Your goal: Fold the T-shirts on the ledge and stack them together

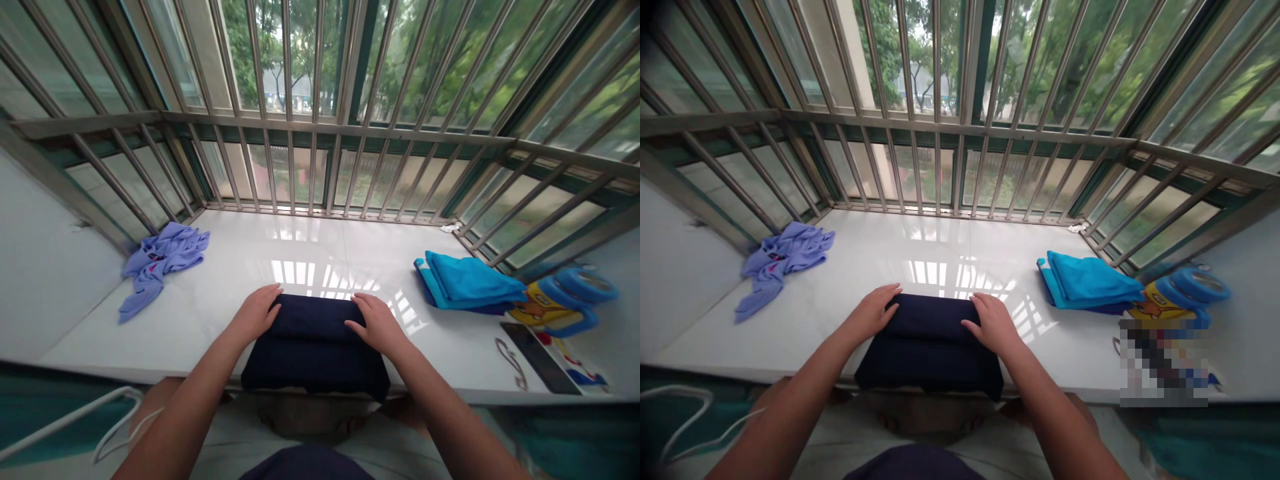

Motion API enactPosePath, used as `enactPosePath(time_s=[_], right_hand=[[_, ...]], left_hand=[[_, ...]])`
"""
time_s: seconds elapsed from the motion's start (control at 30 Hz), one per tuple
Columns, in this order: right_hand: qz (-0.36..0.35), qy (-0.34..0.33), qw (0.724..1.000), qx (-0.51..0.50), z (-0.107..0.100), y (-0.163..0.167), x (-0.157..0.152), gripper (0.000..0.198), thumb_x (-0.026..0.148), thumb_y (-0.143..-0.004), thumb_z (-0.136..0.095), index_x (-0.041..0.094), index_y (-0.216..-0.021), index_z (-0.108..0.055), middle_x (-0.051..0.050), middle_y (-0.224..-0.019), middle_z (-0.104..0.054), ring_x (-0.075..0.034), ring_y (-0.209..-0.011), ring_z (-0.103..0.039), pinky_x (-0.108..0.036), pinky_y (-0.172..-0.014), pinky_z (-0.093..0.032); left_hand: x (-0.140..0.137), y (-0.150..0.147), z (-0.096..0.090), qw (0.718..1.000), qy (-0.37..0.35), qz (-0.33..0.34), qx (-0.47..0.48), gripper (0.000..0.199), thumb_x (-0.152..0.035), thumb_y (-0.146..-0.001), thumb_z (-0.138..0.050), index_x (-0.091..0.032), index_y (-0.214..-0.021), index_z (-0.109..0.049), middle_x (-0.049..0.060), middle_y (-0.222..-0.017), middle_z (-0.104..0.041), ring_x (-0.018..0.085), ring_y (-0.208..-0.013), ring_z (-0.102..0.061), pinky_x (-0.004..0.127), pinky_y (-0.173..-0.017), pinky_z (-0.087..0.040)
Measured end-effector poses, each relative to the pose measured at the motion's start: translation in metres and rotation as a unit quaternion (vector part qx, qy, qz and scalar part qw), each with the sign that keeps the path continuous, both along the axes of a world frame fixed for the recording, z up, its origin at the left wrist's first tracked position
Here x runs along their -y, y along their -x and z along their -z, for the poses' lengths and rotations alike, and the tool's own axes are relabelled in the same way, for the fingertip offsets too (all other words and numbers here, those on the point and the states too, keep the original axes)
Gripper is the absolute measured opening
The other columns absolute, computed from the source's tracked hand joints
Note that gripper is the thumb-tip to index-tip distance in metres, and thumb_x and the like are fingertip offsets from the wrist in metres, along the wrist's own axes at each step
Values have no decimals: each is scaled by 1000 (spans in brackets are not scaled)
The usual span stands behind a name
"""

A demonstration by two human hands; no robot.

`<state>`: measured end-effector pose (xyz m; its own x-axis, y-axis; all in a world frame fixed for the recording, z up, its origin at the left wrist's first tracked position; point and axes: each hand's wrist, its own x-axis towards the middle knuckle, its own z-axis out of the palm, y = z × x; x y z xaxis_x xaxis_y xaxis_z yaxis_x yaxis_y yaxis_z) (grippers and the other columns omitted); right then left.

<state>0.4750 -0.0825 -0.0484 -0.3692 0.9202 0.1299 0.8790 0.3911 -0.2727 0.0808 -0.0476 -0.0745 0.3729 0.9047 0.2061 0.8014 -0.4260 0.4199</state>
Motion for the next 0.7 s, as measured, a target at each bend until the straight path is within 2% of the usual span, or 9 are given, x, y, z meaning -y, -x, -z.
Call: enactPosePath(time_s=[0.07,0.1,0.17,0.27,0.37,0.43,0.53,0.6,0.7], right_hand=[[1,65,997,48,-3,5,-17,76,47,-90,-84,18,-155,-58,-20,-156,-60,-39,-144,-55,-55,-122,-42],[-3,97,993,67,-3,6,-24,78,47,-87,-88,19,-153,-60,-19,-153,-63,-39,-141,-58,-52,-119,-44],[-13,140,986,86,-4,6,-36,67,45,-83,-91,20,-141,-69,-16,-138,-73,-36,-128,-67,-42,-107,-51],[-12,145,985,89,-12,6,-48,39,35,-82,-92,24,-117,-77,-8,-117,-79,-31,-109,-72,-33,-87,-51],[3,106,991,82,-27,5,-51,21,27,-92,-81,24,-112,-75,-8,-113,-78,-28,-107,-70,-31,-85,-48],[19,67,995,74,-36,3,-45,21,20,-98,-70,22,-119,-73,-10,-117,-75,-28,-111,-66,-33,-90,-46],[12,-8,997,75,-32,-3,-20,33,7,-97,-59,21,-124,-72,-11,-115,-72,-28,-110,-62,-36,-92,-45],[-27,-51,995,86,-15,-9,8,39,2,-95,-57,22,-125,-73,-10,-111,-71,-27,-104,-62,-36,-90,-46],[-79,-68,990,99,20,-18,56,49,0,-93,-57,25,-134,-70,-9,-113,-72,-27,-103,-65,-37,-89,-50]], left_hand=[[-22,-7,-10,995,88,18,-49,53,-33,-90,-78,-18,-140,-70,18,-153,-66,37,-145,-59,54,-125,-44],[-31,-10,-15,988,132,27,-68,55,-34,-84,-84,-19,-136,-72,17,-146,-71,38,-139,-64,52,-120,-48],[-46,-14,-22,977,191,41,-87,44,-33,-76,-91,-21,-117,-79,12,-122,-81,36,-116,-75,43,-100,-57],[-58,-18,-33,976,196,40,-82,21,-27,-75,-90,-22,-92,-79,4,-95,-81,30,-93,-77,34,-79,-56],[-57,-19,-44,986,153,19,-62,13,-21,-86,-77,-22,-99,-77,5,-100,-79,27,-98,-74,34,-84,-53],[-48,-17,-48,994,103,4,-47,20,-15,-90,-68,-22,-108,-76,8,-108,-77,28,-105,-71,38,-92,-53],[-17,-9,-41,999,3,22,-31,41,-1,-84,-59,-22,-113,-76,9,-111,-75,28,-109,-69,42,-100,-53],[13,-1,-27,998,-46,47,-24,49,4,-80,-54,-23,-114,-77,8,-111,-75,26,-107,-70,42,-99,-55],[62,11,3,995,-65,72,-18,41,-3,-92,-53,-25,-115,-78,8,-119,-77,25,-108,-74,41,-99,-59]])
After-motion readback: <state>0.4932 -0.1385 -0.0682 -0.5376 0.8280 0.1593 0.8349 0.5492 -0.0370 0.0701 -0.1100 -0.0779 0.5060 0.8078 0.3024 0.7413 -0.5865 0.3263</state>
